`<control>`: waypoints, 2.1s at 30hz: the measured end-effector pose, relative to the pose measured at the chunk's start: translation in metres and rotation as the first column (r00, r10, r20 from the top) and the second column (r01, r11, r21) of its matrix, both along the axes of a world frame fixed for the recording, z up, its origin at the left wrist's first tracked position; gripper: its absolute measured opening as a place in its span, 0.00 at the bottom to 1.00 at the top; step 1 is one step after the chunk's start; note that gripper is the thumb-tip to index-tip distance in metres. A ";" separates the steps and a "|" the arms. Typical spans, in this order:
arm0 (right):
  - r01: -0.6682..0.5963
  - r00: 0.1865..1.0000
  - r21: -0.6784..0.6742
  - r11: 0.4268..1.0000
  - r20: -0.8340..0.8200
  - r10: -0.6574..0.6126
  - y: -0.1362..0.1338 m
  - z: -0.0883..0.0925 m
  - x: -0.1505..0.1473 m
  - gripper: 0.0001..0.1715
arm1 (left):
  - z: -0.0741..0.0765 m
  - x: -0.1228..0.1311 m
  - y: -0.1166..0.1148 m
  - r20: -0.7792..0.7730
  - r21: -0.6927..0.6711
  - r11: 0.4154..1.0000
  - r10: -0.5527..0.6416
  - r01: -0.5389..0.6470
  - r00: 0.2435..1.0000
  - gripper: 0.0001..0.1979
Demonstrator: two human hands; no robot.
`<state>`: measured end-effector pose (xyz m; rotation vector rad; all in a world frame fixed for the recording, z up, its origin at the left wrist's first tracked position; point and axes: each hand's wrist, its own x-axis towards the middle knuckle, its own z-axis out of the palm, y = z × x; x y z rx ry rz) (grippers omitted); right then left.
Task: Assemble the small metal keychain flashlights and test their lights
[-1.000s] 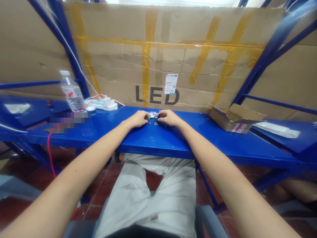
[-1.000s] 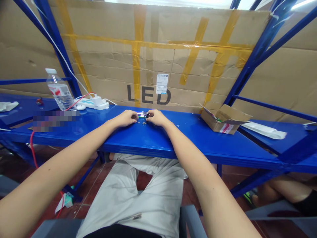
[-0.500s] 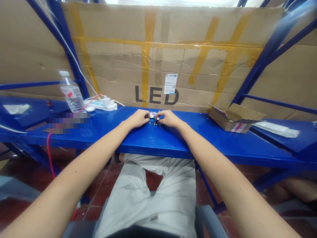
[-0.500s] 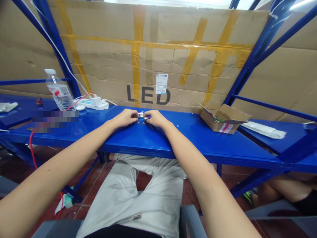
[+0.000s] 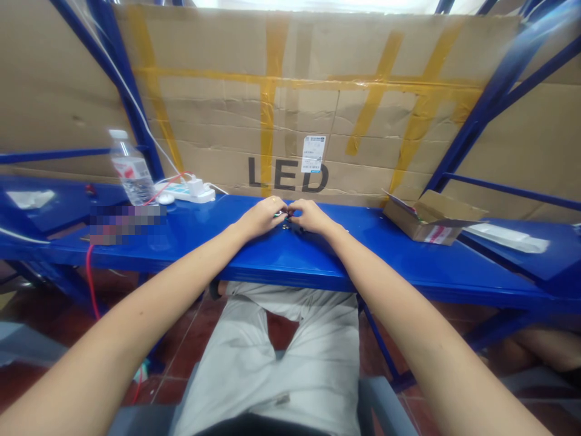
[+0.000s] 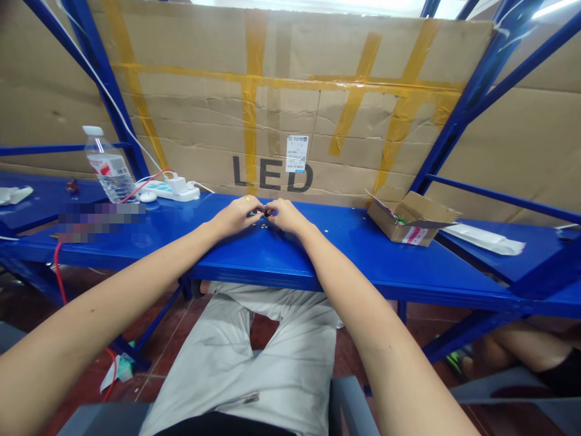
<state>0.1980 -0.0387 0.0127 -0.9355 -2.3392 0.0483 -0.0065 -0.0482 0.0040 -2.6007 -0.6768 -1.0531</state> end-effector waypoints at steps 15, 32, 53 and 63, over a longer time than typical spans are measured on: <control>-0.007 0.998 -0.009 1.000 -0.066 0.006 0.002 -0.002 0.002 0.14 | -0.003 -0.002 0.006 -0.018 -0.010 1.000 -0.026 0.026 0.999 0.08; -0.076 0.926 -0.252 0.965 -0.376 -0.026 0.009 0.000 0.006 0.10 | 0.007 -0.007 -0.011 -0.124 -0.256 0.938 0.208 -0.233 0.970 0.10; -0.002 0.970 -0.084 0.996 -0.244 -0.019 0.008 -0.003 0.004 0.15 | 0.008 0.012 -0.024 0.154 -0.016 0.993 -0.109 0.113 0.982 0.23; -0.015 0.980 -0.032 0.999 -0.201 0.009 0.007 -0.004 0.005 0.15 | 0.008 0.011 -0.023 0.114 -0.033 0.998 -0.040 0.044 0.993 0.25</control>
